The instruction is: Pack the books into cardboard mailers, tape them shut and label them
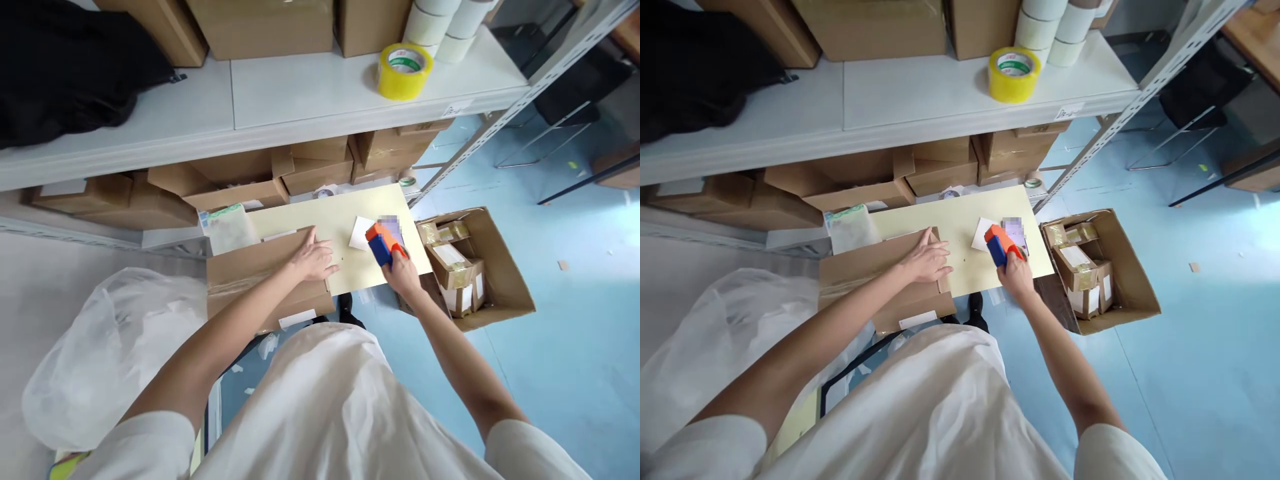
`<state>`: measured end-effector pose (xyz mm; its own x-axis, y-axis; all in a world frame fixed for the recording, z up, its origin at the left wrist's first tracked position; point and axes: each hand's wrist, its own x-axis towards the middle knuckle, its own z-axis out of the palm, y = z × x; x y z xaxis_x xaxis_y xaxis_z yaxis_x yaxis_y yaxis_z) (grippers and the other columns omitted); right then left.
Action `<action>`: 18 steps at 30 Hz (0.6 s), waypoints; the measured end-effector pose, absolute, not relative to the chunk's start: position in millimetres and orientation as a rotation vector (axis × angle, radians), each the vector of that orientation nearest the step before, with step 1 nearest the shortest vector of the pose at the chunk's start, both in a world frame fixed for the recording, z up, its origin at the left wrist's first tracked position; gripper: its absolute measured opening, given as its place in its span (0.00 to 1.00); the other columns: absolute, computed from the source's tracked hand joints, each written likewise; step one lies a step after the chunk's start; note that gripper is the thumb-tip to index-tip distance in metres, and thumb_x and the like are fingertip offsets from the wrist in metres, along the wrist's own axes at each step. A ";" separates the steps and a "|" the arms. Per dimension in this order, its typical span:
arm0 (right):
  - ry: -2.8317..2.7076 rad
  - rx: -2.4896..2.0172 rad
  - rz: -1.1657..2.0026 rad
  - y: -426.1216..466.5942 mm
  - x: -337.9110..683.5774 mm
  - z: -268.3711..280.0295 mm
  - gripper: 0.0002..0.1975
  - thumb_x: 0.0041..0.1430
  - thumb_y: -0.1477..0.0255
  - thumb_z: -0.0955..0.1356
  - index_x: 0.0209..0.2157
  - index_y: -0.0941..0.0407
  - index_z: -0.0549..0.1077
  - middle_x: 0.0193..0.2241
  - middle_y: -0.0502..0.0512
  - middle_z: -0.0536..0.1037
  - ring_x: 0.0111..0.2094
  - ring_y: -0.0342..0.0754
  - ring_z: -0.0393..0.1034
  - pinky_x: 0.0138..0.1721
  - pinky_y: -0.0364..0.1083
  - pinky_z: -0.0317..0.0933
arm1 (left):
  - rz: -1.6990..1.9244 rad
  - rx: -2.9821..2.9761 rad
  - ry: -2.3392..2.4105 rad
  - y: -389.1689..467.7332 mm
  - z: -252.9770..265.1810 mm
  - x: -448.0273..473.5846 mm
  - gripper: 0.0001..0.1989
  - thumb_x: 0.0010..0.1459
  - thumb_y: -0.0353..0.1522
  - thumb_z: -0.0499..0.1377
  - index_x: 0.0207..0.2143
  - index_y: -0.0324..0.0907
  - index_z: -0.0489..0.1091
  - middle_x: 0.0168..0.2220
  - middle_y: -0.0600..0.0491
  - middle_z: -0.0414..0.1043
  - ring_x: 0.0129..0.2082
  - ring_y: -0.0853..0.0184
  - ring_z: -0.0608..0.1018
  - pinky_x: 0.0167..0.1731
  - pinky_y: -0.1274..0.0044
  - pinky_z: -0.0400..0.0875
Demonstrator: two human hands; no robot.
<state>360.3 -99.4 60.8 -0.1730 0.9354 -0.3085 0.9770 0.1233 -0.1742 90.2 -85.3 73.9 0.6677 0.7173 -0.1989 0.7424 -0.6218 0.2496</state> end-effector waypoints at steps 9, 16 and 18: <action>2.254 1.864 -0.726 -134.3 320.8 -13.9 0.27 0.58 0.81 0.53 0.60 0.68 0.57 0.44 0.71 0.75 0.46 0.57 0.69 0.47 0.52 0.59 | 0.000 2.594 1.373 -86.2 72.3 92.8 0.27 0.59 0.41 0.51 0.58 0.38 0.63 0.65 0.40 0.51 0.66 0.52 0.51 0.62 0.52 0.39; 2.309 1.934 -0.763 -140.5 318.9 -15.1 0.29 0.59 0.74 0.60 0.62 0.64 0.55 0.51 0.72 0.71 0.53 0.61 0.65 0.54 0.56 0.57 | 0.097 2.523 1.671 -93.9 71.0 87.2 0.32 0.62 0.45 0.46 0.63 0.36 0.54 0.67 0.37 0.43 0.67 0.50 0.46 0.60 0.50 0.39; 2.413 1.997 -0.768 -145.4 307.9 -0.5 0.31 0.60 0.69 0.62 0.63 0.64 0.53 0.56 0.72 0.66 0.57 0.63 0.59 0.57 0.59 0.54 | 0.177 2.437 1.812 -96.9 67.7 82.1 0.32 0.63 0.44 0.44 0.64 0.36 0.52 0.67 0.37 0.44 0.67 0.50 0.46 0.60 0.50 0.41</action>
<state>307.9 -145.4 -0.5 -0.2306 0.9449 -0.2322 0.9054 0.1210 -0.4069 82.1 -96.9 67.7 0.2852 0.9579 0.0338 0.9464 -0.2870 0.1482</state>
